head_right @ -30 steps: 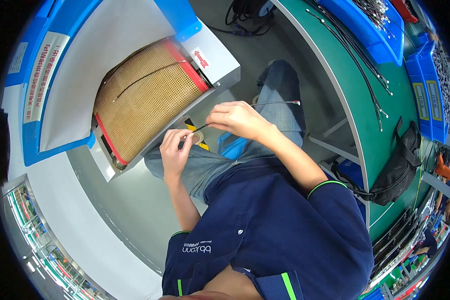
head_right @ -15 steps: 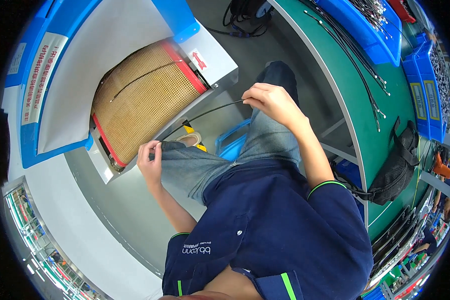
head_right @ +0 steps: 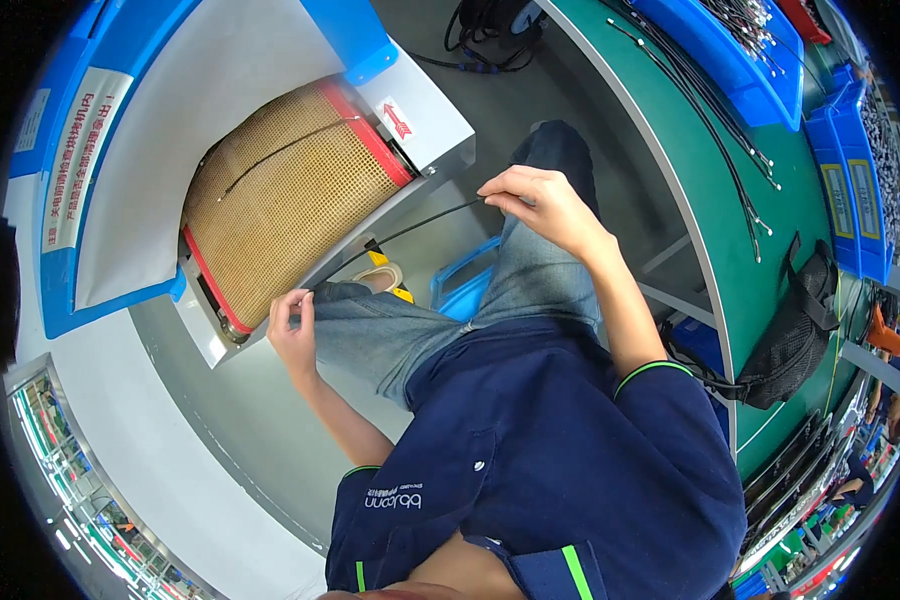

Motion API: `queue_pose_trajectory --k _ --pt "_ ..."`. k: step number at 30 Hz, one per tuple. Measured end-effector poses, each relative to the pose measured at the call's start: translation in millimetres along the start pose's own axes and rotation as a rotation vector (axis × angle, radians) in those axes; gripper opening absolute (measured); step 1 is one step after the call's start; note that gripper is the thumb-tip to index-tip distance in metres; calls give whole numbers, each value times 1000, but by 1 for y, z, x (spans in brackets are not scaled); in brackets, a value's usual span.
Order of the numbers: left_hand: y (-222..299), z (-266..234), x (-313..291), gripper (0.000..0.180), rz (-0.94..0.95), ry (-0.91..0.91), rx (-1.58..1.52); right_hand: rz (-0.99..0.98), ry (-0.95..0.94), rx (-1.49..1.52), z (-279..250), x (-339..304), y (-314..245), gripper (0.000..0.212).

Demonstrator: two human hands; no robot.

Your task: The person feeds and organizes black wires into an assembly line machine by hand.

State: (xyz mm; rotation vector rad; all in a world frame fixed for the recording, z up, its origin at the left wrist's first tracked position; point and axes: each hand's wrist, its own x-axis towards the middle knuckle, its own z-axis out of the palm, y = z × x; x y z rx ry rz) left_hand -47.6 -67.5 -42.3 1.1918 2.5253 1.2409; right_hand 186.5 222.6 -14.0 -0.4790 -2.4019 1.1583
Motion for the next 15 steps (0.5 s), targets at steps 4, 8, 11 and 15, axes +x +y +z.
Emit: queue_pose_trajectory --k 4,8,11,15 --pt "-3 -2 -2 10 17 21 -18 155 -53 72 -3 -4 -4 8" --pt "-5 -4 -4 10 31 23 -28 104 -86 64 0 -9 -2 8" --pt "-4 -5 -6 10 61 31 -21 68 -86 71 4 -14 -1 9" --pt "-6 -7 -10 11 95 41 -14 -10 -98 33 7 -19 0 10"
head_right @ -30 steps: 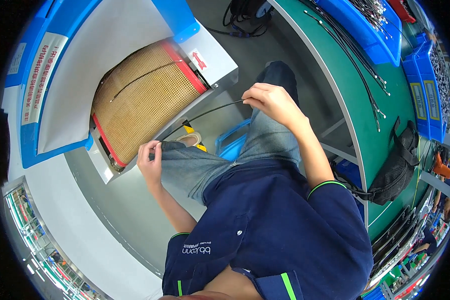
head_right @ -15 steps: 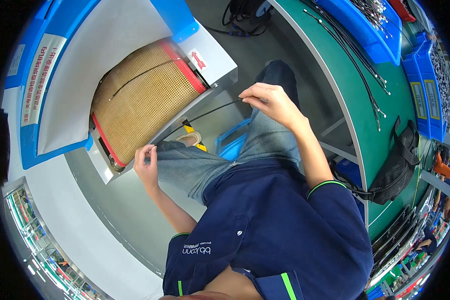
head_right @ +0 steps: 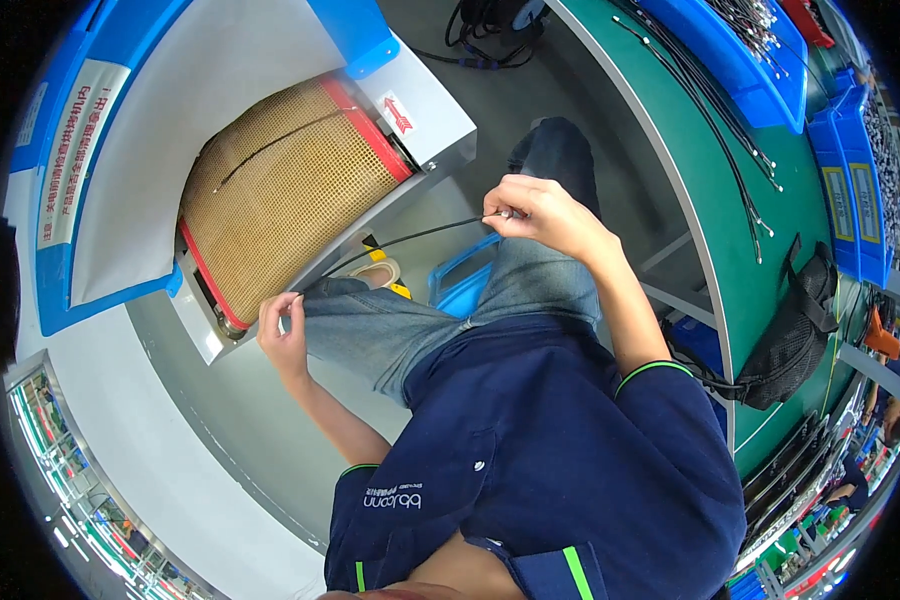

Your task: The person feeds and organizes black wires into an assembly line machine by hand.

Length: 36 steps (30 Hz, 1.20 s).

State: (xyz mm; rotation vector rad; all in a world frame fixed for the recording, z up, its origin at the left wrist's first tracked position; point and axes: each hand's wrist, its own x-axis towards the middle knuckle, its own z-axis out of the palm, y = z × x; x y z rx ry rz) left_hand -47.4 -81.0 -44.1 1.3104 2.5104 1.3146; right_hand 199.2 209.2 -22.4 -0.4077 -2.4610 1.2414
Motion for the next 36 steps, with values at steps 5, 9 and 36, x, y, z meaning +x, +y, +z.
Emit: queue_pose_trajectory --k 5,9,36 --pt "1 -1 -6 11 6 18 9 -138 -37 -115 2 -7 1 11" --pt "2 -4 -11 12 37 43 4 -171 -28 -148 4 -13 -3 11" --pt "-23 -60 34 8 -91 7 -47 -560 0 -382 18 46 -26 28"
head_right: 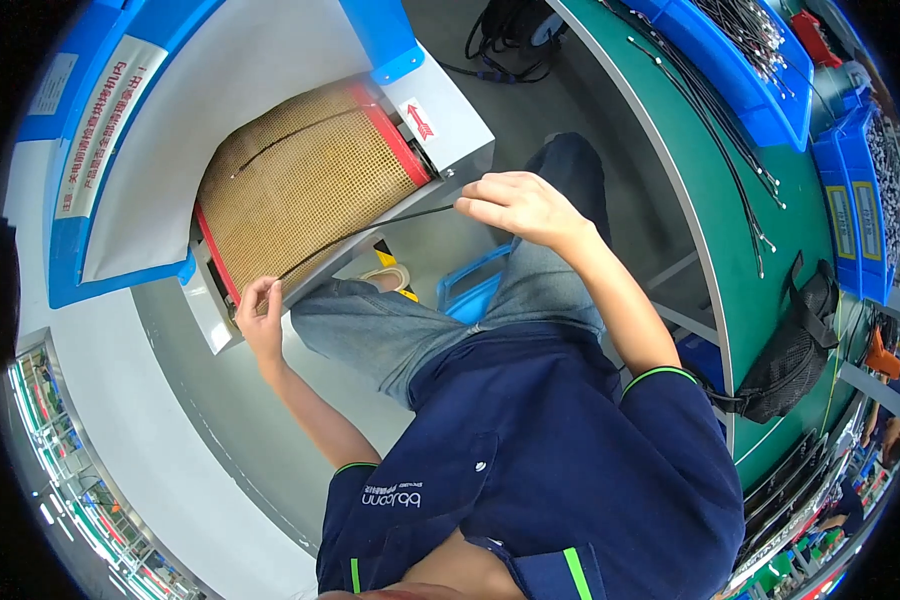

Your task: The person feeds and organizes black wires into an assembly line machine by hand.

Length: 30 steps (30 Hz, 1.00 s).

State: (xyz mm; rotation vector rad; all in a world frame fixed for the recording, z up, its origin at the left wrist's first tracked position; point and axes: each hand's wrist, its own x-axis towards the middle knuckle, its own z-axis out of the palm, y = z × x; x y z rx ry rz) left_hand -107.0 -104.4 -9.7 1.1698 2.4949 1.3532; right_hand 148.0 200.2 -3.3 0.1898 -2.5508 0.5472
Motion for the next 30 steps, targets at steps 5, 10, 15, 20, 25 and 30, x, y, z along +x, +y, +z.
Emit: queue_pose_trajectory --k 5,10,15,20,25,30 --pt "-2 -6 -3 7 -36 -3 -35 23 48 -78 -1 7 -2 23" --pt "-3 -8 -5 7 -25 -6 -49 132 50 85 -1 4 -4 18" --pt "1 -9 -6 8 -2 -9 -23 299 -28 287 -3 3 -6 14" --pt "-1 -8 -9 9 -8 -3 -8 263 -83 390 -2 -1 -6 15" --pt "-8 -8 -9 10 31 -1 21 161 -45 343 4 -4 -4 19" --pt "-12 -8 -8 10 6 2 33 91 -19 252 10 0 -3 21"
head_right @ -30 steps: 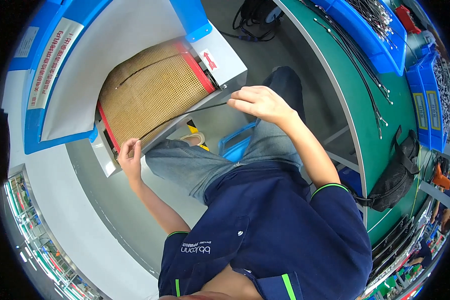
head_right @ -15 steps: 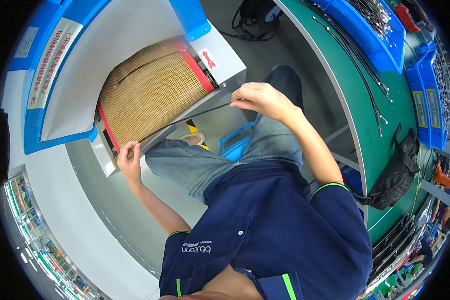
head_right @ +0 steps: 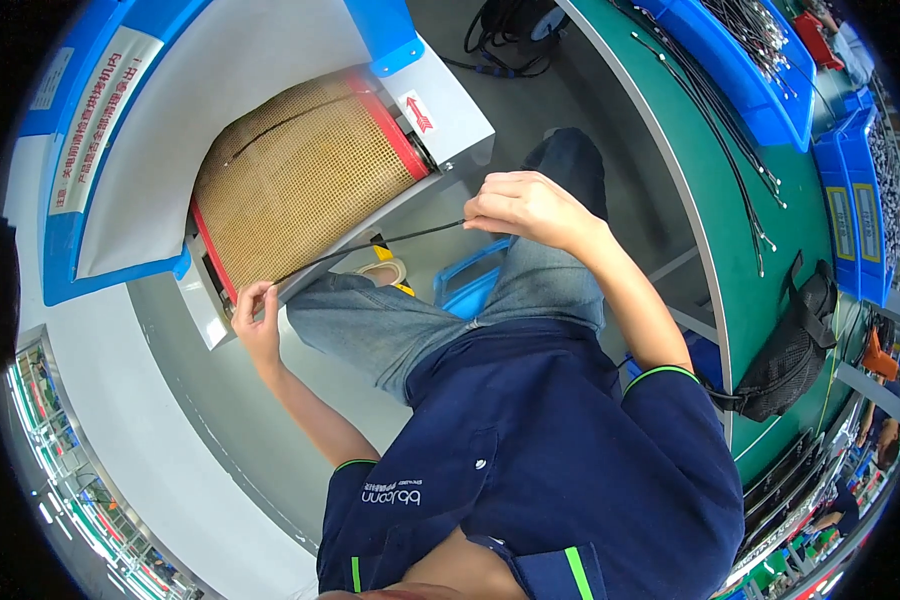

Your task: The person feeds and organizes black wires into an assembly line machine by hand.

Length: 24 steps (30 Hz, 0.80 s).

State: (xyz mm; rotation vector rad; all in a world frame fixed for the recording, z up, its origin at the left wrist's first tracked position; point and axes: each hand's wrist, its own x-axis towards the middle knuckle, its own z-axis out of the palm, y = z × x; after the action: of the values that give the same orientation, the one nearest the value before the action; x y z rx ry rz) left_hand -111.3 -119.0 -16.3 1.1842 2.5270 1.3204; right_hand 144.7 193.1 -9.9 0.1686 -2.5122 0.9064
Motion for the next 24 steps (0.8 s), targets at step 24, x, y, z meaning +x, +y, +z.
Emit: queue_pose_trajectory --k 24 --pt "-74 -65 112 31 22 -27 174 318 401 -367 -23 102 -34 17"
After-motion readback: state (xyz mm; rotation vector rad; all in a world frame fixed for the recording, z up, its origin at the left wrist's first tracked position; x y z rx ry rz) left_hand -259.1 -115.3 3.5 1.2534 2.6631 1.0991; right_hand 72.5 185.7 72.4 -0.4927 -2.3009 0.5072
